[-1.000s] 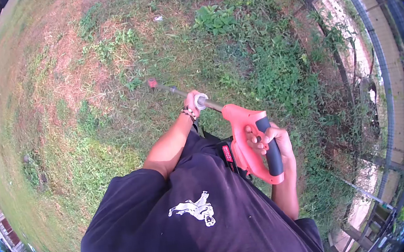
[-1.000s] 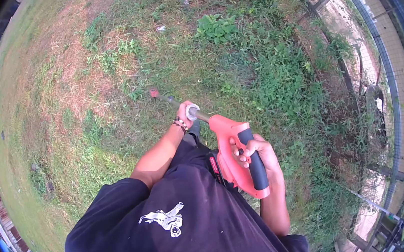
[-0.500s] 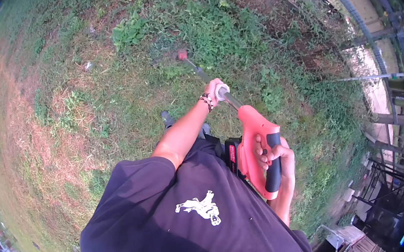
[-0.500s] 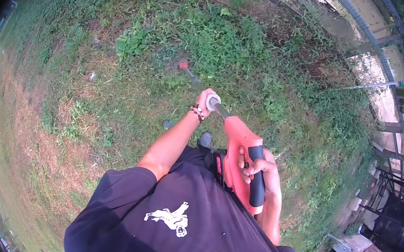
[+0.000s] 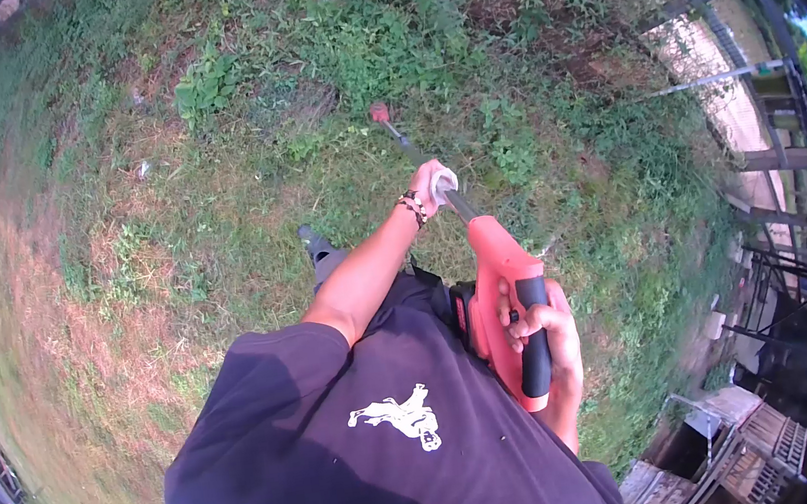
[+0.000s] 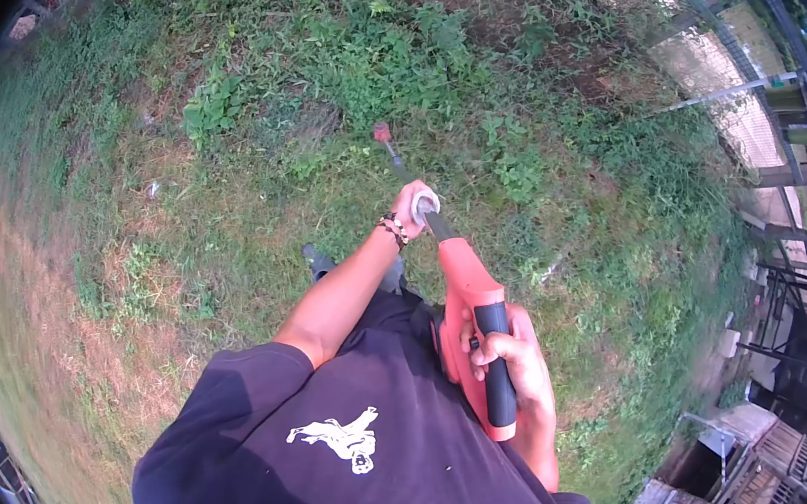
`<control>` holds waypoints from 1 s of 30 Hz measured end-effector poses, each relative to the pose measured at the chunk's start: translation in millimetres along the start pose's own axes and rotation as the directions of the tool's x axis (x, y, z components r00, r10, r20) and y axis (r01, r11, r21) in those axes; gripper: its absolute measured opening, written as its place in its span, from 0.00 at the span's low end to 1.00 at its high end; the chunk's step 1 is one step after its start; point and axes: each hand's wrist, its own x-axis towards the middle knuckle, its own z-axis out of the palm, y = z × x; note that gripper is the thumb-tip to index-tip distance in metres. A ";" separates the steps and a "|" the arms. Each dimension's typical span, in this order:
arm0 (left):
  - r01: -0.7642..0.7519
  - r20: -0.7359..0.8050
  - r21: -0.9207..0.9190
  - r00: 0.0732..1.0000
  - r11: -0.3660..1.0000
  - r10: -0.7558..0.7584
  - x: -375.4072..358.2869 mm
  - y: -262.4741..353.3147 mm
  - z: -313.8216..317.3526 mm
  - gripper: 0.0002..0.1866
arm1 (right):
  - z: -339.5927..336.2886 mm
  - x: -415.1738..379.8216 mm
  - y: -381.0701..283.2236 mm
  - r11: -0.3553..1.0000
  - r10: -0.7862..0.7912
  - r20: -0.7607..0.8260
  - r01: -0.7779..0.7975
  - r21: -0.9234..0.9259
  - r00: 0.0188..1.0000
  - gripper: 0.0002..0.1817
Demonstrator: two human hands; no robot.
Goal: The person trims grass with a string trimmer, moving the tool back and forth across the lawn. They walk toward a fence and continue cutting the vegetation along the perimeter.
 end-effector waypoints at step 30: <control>0.208 0.010 0.067 0.978 0.976 -0.209 40.2 -27.8 23.1 0.09 | -28.4 2.9 0.4 0.983 -0.054 -0.088 0.069 0.172 0.995 0.21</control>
